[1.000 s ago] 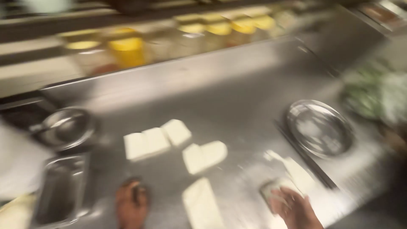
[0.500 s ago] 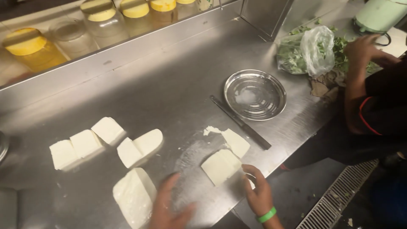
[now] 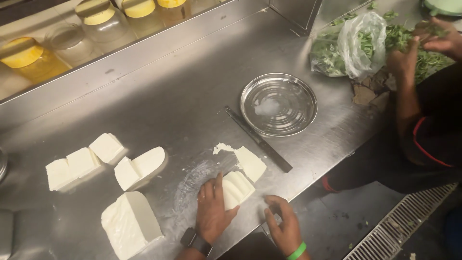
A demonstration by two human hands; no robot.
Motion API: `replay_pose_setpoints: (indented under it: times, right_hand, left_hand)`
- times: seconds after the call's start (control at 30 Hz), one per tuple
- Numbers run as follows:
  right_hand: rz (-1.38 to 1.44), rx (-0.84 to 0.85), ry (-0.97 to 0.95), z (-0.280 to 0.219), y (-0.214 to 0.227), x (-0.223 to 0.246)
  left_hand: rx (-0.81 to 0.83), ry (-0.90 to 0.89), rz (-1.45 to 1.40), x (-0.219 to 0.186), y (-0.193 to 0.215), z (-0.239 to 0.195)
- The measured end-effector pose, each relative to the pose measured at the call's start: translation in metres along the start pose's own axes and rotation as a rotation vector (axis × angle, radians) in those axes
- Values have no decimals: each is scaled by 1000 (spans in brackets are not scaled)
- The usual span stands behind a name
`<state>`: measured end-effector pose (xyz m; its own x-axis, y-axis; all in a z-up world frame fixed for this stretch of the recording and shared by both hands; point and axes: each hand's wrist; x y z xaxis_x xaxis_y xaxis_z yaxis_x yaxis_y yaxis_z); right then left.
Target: The person slices blocks of paneer on a stainless steel prep counter, cutting each block into flat slabs and smaller pieces with a knife. They arrange the cut pieces in rows on the counter and at the end place pieces onto a steel plate.
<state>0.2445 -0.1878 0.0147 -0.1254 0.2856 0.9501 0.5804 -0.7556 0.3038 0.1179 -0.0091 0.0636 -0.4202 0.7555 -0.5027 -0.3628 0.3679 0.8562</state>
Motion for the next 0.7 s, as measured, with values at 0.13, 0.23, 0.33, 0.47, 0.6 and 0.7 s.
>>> replay_pose_setpoints:
  times: [0.13,0.23,0.33,0.47,0.6,0.7]
  right_hand:
    - [-50,36,65,19,-5,1]
    - [-133,66,104,33,-13,8]
    - [-240,72,95,40,-26,8]
    - [-414,60,81,41,-43,25]
    - [-605,84,15,41,-56,45]
    - [-662,57,41,46,-61,46]
  left_hand:
    - [71,52,-20,-13,20,-8]
    - [76,64,-219,6,23,-18]
    - [-55,-36,-336,28,19,-33]
    - [114,28,-376,29,14,-50]
    - [295,205,-338,45,-1,-63]
    - [128,-205,-283,54,26,-76]
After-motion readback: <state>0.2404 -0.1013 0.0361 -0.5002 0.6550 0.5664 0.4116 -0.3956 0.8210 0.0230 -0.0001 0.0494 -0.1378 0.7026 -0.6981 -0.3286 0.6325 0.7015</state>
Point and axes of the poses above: each hand's wrist, its own z-axis towards the middle knuckle, its own y-axis out of the back of the hand, x = y × z, and after that the axes turned 12 degrees about -y, right-handed
